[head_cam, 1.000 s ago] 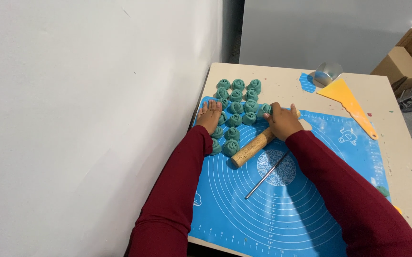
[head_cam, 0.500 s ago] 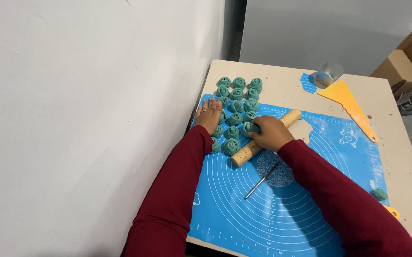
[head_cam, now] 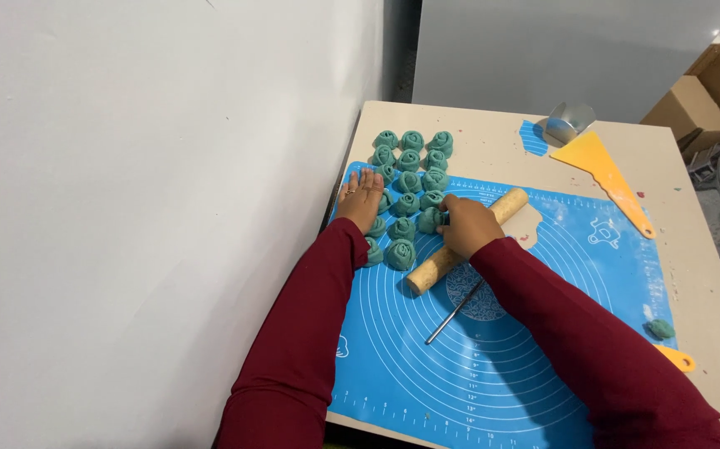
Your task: Shaping green dough into decorative rose shapes using a rolling pin and cutting tools on a silicone mat.
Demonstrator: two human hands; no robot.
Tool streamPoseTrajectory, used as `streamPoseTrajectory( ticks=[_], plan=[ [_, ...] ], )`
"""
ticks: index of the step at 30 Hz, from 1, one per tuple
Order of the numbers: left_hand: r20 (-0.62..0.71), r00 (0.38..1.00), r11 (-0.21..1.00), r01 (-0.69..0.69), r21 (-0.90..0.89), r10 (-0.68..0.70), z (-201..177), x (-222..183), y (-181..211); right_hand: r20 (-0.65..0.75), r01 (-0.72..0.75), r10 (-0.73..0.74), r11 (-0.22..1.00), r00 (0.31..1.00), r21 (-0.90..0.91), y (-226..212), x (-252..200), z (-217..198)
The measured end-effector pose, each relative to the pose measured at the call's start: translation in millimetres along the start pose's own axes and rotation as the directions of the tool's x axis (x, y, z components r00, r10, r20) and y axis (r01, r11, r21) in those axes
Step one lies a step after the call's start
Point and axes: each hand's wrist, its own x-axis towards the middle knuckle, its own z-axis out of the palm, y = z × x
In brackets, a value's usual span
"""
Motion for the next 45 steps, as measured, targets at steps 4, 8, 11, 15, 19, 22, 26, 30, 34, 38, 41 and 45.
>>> streamPoseTrajectory(
  ticks=[4,8,11,15,19,22,26,30,34,38,41,45],
  plan=[
    [-0.004,1.0,1.0,-0.006,-0.026,0.006,1,-1,0,-0.007,0.021,-0.02,0.997,1.0,0.075,-7,-18,-19],
    [-0.012,1.0,0.999,-0.023,-0.048,0.023,2,3,-6,-0.076,0.077,-0.06,0.967,0.995,0.241,3,-38,-45],
    [-0.061,0.997,0.996,-0.046,-0.08,0.042,4,6,-9,-0.168,0.06,-0.014,0.961,0.986,0.271,28,-58,-60],
    [-0.177,0.982,0.974,-0.105,-0.201,0.069,-5,-3,-6,-0.356,0.101,-0.017,0.971,0.934,0.218,86,-91,-60],
    [-0.301,0.94,0.973,-0.203,-0.111,0.162,-22,-17,31,-0.379,-0.012,0.065,0.99,0.923,0.143,116,-143,-66],
    [-0.501,0.667,0.833,-0.472,0.289,0.552,-26,-36,70,-0.319,-0.012,0.044,0.995,0.947,0.103,118,-186,-66],
    [-0.389,0.403,0.554,-0.69,0.467,0.829,-18,-103,157,-0.068,-0.051,0.078,0.941,0.995,0.334,100,-237,-53],
    [-0.017,0.301,0.295,-0.922,0.251,0.954,33,-173,205,0.008,0.204,-0.206,0.975,0.979,0.091,120,-278,-4],
    [0.377,0.146,0.166,-0.986,-0.02,0.914,63,-225,222,0.046,0.083,-0.096,0.969,0.994,0.232,127,-327,-23],
    [0.582,0.032,0.141,-0.98,-0.142,0.812,98,-240,216,-0.626,0.233,0.082,0.885,0.775,0.404,150,-403,-35],
    [0.641,0.029,0.149,-0.98,-0.133,0.767,117,-243,221,-0.792,-0.044,0.448,0.879,0.413,0.474,186,-462,-26],
    [0.673,0.101,0.202,-0.977,-0.073,0.733,136,-246,238,-0.735,-0.338,0.66,0.663,-0.156,0.667,308,-554,42]
  ],
)
